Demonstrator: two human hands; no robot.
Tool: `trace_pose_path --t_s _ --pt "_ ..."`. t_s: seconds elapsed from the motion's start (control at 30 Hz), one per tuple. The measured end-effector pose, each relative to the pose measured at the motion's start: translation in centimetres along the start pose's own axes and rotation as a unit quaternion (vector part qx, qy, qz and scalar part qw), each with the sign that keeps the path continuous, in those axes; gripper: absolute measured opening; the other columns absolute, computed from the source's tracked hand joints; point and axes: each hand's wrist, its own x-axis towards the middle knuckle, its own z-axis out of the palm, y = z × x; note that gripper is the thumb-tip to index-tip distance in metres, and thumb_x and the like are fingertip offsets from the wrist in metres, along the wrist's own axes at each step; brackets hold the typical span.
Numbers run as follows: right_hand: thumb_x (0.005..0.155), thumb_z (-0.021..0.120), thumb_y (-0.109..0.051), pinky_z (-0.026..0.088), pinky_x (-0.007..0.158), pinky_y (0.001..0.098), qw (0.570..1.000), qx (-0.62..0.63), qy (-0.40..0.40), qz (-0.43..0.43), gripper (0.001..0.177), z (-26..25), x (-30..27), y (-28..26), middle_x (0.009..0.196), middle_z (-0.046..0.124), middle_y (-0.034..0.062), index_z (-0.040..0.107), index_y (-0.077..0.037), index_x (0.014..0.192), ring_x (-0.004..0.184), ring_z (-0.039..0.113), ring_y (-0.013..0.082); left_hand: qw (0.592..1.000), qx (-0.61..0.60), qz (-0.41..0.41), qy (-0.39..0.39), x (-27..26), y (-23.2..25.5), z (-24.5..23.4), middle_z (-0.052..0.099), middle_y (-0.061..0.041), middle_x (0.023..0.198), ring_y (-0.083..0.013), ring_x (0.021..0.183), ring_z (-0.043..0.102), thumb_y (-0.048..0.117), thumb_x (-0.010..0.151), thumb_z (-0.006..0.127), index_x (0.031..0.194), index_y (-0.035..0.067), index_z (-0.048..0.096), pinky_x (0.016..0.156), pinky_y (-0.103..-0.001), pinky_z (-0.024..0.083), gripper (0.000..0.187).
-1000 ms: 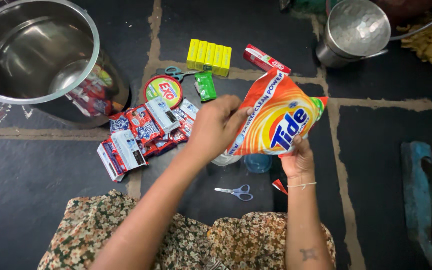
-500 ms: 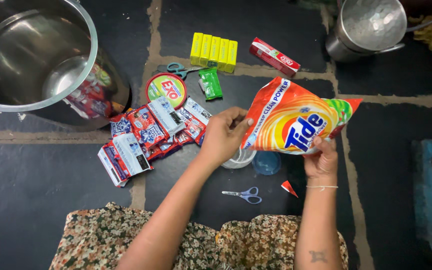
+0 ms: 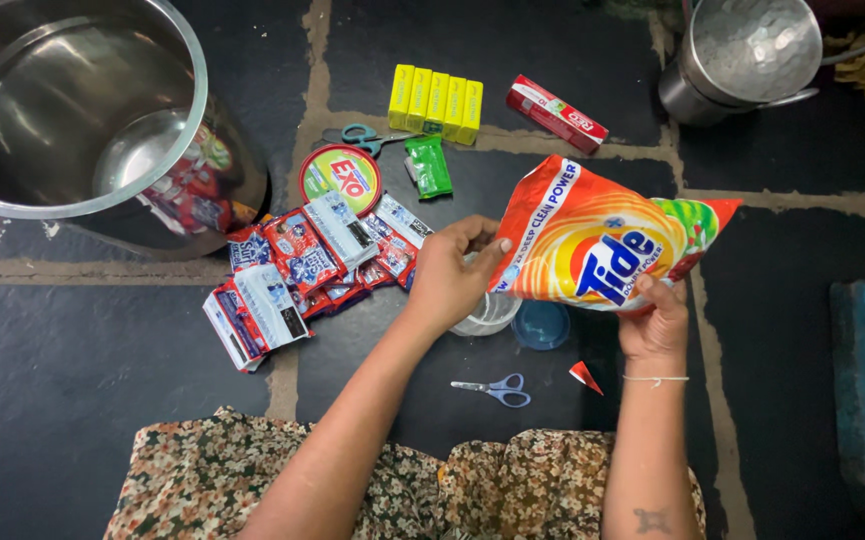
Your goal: The person unpacks a cloth bag containing groceries and household items, then arranges them on the floor. They open a red plastic container, place a green bar inside, and close it. They then use scissors to cut open a Tide detergent packet and pour the powder into a clear plastic jar.
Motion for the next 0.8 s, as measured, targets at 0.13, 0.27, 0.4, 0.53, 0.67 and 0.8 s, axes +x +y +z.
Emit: trace_pose_path --t_s 0.13,0.27,0.4,0.53,0.67,0.8 --pt "0.076 0.083 -0.008 0.058 0.106 0.0441 1.0 -0.017 -0.005 0.013 0.071 0.9 -0.1 -1.4 0.122 0.068 0.0091 0.055 -0.005 0.14 0.118 0.069 0.0238 1.0 0.012 0.005 0.0 0.1 0.6 -0.2 0.075 -0.009 0.083 -0.0121 0.076 0.069 0.014 0.091 0.073 0.103 0.0 0.073 0.072 -0.029 0.055 0.018" --pt "0.075 0.082 -0.01 0.057 0.105 0.0413 0.999 -0.04 -0.033 0.004 0.076 2.1 0.4 -2.6 0.126 0.067 0.0063 0.051 -0.008 0.145 0.119 0.068 0.0222 0.999 0.038 -0.01 0.004 -0.2 1.0 -0.5 0.074 -0.01 0.082 -0.0143 0.075 0.067 0.015 0.091 0.074 0.103 0.001 0.074 0.071 -0.031 0.054 0.019" --pt "0.073 0.081 -0.01 0.055 0.108 0.0398 0.998 -0.053 -0.046 0.008 0.081 3.1 0.5 -3.0 0.129 0.068 0.0061 0.05 -0.008 0.148 0.122 0.067 0.0217 0.998 0.051 -0.02 0.012 -0.2 1.2 -0.9 0.077 -0.01 0.085 -0.0149 0.078 0.073 0.018 0.089 0.074 0.103 0.003 0.075 0.073 -0.032 0.055 0.019" --pt "0.073 0.08 -0.008 0.055 0.107 0.0428 0.998 -0.068 -0.002 0.009 0.077 2.9 0.2 -2.6 0.125 0.067 0.0072 0.052 -0.007 0.144 0.121 0.067 0.0234 0.997 0.074 -0.012 0.005 0.1 1.2 -0.9 0.077 -0.012 0.088 -0.0175 0.081 0.075 0.019 0.088 0.075 0.101 0.004 0.076 0.075 -0.033 0.056 0.02" --pt "0.071 0.081 -0.008 0.055 0.109 0.039 0.999 -0.045 -0.017 -0.014 0.075 2.0 1.0 -2.1 0.126 0.069 0.0073 0.055 -0.006 0.142 0.119 0.068 0.0223 0.995 0.095 0.007 0.011 0.2 1.1 -1.0 0.076 -0.013 0.089 -0.0189 0.082 0.073 0.019 0.089 0.076 0.099 0.003 0.076 0.075 -0.033 0.055 0.019" --pt "0.073 0.082 -0.009 0.055 0.109 0.0392 0.999 -0.047 -0.01 -0.025 0.069 0.9 1.7 -1.9 0.124 0.071 0.0089 0.058 -0.003 0.138 0.116 0.07 0.0232 0.999 0.035 -0.015 0.018 -0.2 0.6 -0.7 0.077 -0.01 0.087 -0.0174 0.081 0.074 0.018 0.09 0.075 0.101 0.002 0.075 0.076 -0.034 0.056 0.019"
